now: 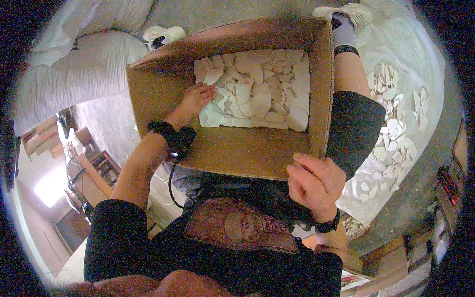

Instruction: The person sorts through a collection of white ceramic shards in a cardboard box by hand, picking them up individually and moving them around.

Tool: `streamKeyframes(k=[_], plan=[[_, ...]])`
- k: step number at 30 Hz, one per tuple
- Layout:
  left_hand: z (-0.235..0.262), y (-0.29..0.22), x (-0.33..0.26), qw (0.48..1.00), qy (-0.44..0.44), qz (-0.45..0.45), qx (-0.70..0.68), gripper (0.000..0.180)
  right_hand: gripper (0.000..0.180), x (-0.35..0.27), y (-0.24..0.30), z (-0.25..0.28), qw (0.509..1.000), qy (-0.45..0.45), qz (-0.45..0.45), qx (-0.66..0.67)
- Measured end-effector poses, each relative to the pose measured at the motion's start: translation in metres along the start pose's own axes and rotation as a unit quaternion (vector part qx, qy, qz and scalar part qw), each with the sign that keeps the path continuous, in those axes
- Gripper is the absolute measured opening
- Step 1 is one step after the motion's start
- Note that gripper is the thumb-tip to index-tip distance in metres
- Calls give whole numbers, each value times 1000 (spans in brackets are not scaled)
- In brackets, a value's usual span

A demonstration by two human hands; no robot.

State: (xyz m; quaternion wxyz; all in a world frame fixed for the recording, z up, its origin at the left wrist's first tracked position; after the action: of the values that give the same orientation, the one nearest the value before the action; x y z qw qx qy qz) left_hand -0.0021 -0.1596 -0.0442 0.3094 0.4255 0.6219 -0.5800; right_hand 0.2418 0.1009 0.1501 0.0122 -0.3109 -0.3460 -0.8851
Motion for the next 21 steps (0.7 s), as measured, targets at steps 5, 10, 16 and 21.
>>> streamKeyframes(k=[5,10,16,21], plan=[[2,6,-7,996,23,79,22,34,26,0,0,0,1000,2,2,-5],[-10,11,-15,977,-9,160,139,20,22,3,2,2,999,26,11,21],[-4,15,-13,965,27,210,151,18,21,2,1,1,999,24,16,23],[-22,8,-23,991,-36,46,120,16,21,2,1,2,999,29,12,24]])
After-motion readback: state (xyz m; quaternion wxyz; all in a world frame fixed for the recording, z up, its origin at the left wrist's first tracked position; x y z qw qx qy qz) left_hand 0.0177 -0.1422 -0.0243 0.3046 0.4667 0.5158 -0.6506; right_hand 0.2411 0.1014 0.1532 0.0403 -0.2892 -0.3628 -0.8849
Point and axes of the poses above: each hand's wrist, its own x-axis towards the middle knuckle, its own z-axis out of the back of the hand, y = z × x, the point moved 1 cm from there along x, towards the middle knuckle, and after that the axes turned 8 degrees about z, right-handed, at the moved point
